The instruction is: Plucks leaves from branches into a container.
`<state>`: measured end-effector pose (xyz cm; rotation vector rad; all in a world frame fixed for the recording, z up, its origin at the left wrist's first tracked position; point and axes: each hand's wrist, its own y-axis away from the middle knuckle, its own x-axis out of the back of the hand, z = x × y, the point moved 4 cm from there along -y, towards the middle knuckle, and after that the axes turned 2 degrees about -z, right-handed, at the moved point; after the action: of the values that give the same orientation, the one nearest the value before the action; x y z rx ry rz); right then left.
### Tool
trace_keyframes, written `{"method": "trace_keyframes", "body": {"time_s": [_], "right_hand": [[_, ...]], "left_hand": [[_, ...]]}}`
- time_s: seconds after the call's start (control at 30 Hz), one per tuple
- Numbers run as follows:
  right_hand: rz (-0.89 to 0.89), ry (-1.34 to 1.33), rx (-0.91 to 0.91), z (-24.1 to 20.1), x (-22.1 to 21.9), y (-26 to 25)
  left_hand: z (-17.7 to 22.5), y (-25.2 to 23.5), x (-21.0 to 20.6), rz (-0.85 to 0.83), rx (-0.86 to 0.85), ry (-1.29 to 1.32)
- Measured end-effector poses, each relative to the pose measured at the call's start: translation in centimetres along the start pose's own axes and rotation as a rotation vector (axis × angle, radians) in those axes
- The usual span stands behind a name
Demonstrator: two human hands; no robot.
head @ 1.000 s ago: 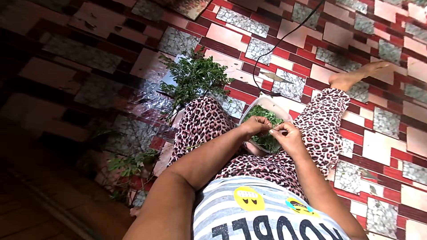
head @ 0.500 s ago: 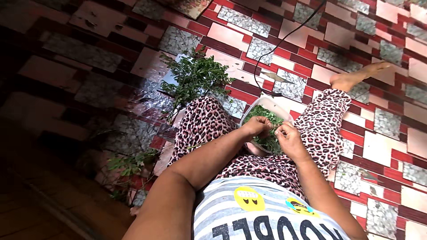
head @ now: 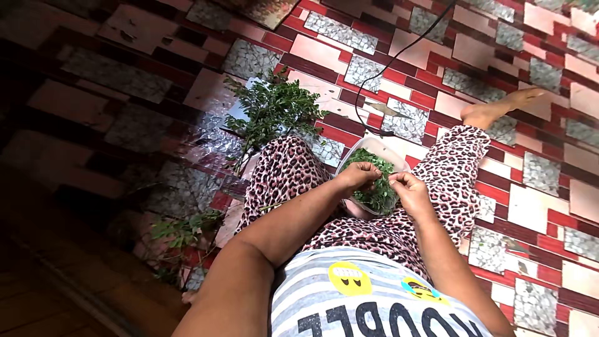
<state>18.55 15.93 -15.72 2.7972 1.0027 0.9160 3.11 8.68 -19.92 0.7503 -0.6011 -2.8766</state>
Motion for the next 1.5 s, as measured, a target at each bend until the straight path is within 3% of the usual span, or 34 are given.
{"method": "trace_keyframes", "body": {"time_s": [0.2,0.33,0.7,0.83,1.0,1.33,1.5], "right_hand": [[0.000,-0.319,-0.035,0.7,-0.3,-0.1],[-0.003,-0.385,-0.037,0.7,-0.6,-0.1],[0.029,-0.259,0.050,0.5,-0.9,-0.2],[0.117,-0.214,0.082,0.3,-0.5,-0.1],[0.009,-0.160,-0.019,0.6,-0.7,-0.2],[-0.129,0.104,0.026,-1.4,-0.8,0.4],[-0.069,0.040,0.083,-1.4,-0.2,0.9]], "left_hand": [[0.1,0.1,-0.4,-0.068,0.009,-0.012],[0.1,0.2,-0.5,-0.083,0.008,-0.059],[-0.1,0.0,-0.3,-0.045,-0.038,-0.062],[0.0,0.0,0.0,0.016,-0.056,-0.024],[0.2,0.1,0.0,0.010,-0.047,-0.022],[0.1,0.1,-0.1,0.016,-0.095,-0.079],[0.2,0.1,0.1,0.015,-0.061,-0.115]]}}
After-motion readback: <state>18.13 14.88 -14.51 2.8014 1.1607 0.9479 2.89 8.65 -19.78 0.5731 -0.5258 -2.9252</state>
